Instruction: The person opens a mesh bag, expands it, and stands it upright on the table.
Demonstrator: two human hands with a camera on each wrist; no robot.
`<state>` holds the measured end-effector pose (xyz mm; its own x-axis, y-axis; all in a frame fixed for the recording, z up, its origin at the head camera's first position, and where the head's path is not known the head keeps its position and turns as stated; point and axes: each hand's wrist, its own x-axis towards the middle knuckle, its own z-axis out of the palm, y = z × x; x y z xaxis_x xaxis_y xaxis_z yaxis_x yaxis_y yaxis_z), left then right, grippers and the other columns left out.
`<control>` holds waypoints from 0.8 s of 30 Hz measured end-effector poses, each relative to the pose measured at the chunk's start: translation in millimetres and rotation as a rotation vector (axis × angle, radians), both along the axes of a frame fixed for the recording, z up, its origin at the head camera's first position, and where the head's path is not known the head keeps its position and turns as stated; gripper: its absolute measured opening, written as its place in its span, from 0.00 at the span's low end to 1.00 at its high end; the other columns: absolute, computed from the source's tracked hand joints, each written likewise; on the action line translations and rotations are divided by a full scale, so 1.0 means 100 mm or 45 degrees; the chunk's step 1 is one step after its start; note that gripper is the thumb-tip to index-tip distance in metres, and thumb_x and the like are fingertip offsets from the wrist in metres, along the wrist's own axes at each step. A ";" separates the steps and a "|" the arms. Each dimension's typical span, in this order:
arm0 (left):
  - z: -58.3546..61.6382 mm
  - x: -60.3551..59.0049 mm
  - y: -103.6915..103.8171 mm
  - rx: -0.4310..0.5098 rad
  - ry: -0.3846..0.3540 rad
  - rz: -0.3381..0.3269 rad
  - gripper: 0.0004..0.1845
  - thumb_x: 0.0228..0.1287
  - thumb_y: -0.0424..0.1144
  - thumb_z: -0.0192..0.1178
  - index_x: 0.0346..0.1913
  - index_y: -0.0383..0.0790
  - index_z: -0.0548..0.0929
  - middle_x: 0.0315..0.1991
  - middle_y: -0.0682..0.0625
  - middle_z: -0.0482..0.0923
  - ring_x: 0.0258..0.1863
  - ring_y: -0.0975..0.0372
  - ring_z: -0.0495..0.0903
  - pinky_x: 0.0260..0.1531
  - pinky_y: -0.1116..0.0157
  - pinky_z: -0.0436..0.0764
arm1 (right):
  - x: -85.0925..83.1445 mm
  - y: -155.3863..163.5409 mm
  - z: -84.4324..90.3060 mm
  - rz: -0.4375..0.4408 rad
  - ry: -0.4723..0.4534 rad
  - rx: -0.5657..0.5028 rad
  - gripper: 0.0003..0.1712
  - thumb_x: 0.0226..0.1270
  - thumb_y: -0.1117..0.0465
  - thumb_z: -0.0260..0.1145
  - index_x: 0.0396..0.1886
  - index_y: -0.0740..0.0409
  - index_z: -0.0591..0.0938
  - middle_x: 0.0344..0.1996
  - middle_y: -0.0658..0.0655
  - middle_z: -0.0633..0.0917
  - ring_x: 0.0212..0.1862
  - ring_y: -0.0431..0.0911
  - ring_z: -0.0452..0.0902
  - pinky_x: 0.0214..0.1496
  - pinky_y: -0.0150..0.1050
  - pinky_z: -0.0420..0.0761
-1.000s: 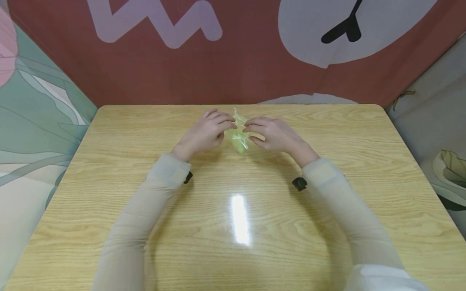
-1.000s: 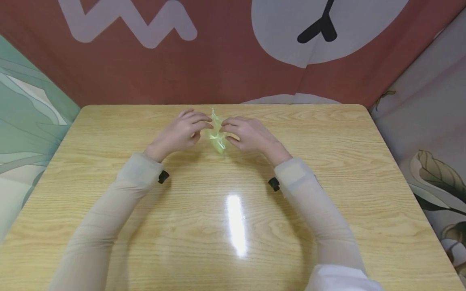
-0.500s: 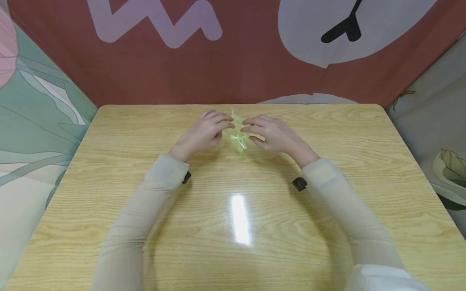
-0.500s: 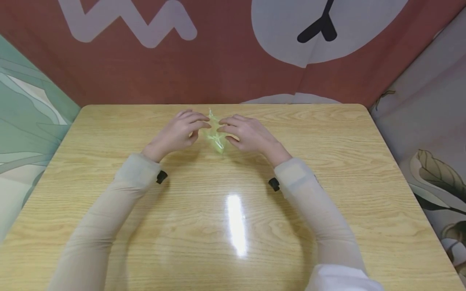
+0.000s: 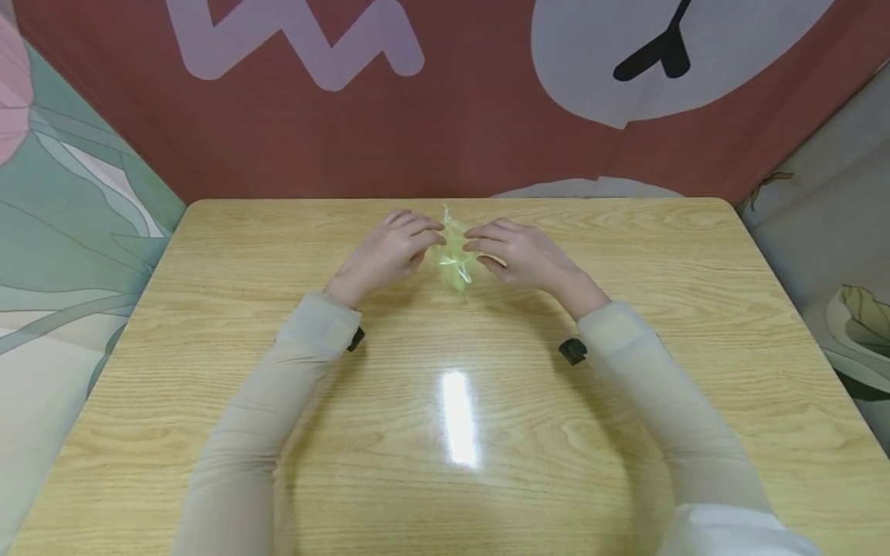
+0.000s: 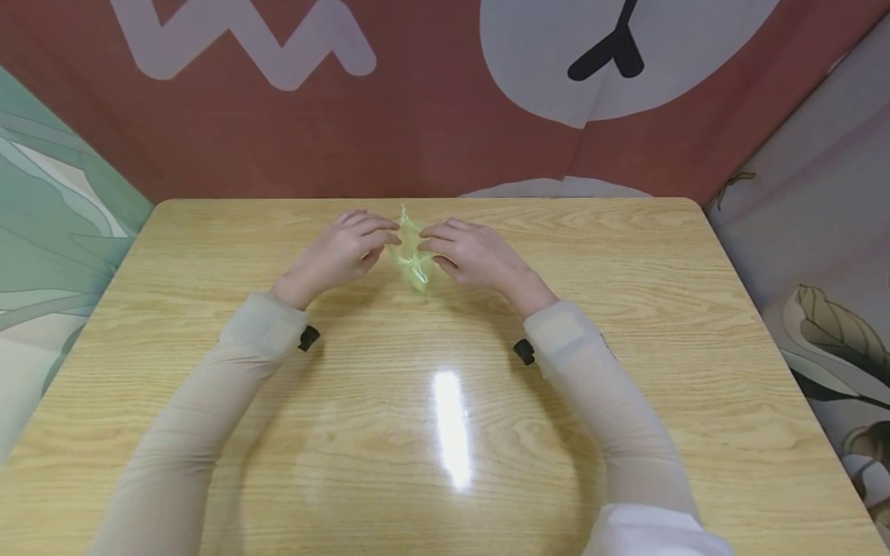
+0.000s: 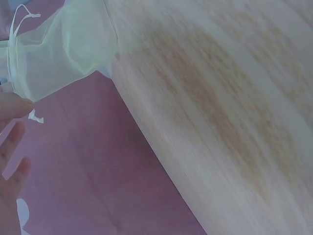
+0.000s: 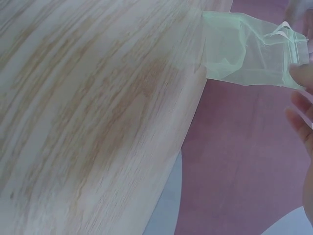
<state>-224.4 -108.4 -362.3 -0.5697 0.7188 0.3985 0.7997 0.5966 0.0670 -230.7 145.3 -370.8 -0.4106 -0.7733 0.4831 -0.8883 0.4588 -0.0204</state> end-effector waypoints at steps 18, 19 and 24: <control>-0.03 0.00 -0.02 0.054 0.043 -0.014 0.17 0.59 0.20 0.54 0.47 0.38 0.84 0.55 0.44 0.81 0.55 0.51 0.79 0.64 0.54 0.72 | 0.02 -0.03 0.01 -0.030 0.006 0.002 0.19 0.59 0.64 0.69 0.51 0.56 0.82 0.56 0.62 0.80 0.41 0.52 0.83 0.31 0.41 0.84; -0.03 0.00 -0.03 0.063 0.048 -0.017 0.17 0.58 0.20 0.54 0.47 0.38 0.83 0.55 0.44 0.81 0.55 0.51 0.79 0.64 0.54 0.72 | 0.02 -0.02 0.01 -0.035 -0.001 0.001 0.20 0.59 0.63 0.69 0.52 0.56 0.82 0.56 0.62 0.80 0.41 0.52 0.83 0.31 0.41 0.83; -0.02 0.01 -0.04 0.087 0.085 -0.017 0.17 0.58 0.24 0.55 0.50 0.37 0.82 0.55 0.43 0.80 0.55 0.51 0.78 0.62 0.54 0.73 | 0.03 -0.02 -0.01 -0.058 -0.017 -0.007 0.24 0.58 0.61 0.69 0.56 0.56 0.79 0.57 0.62 0.79 0.45 0.54 0.82 0.37 0.44 0.84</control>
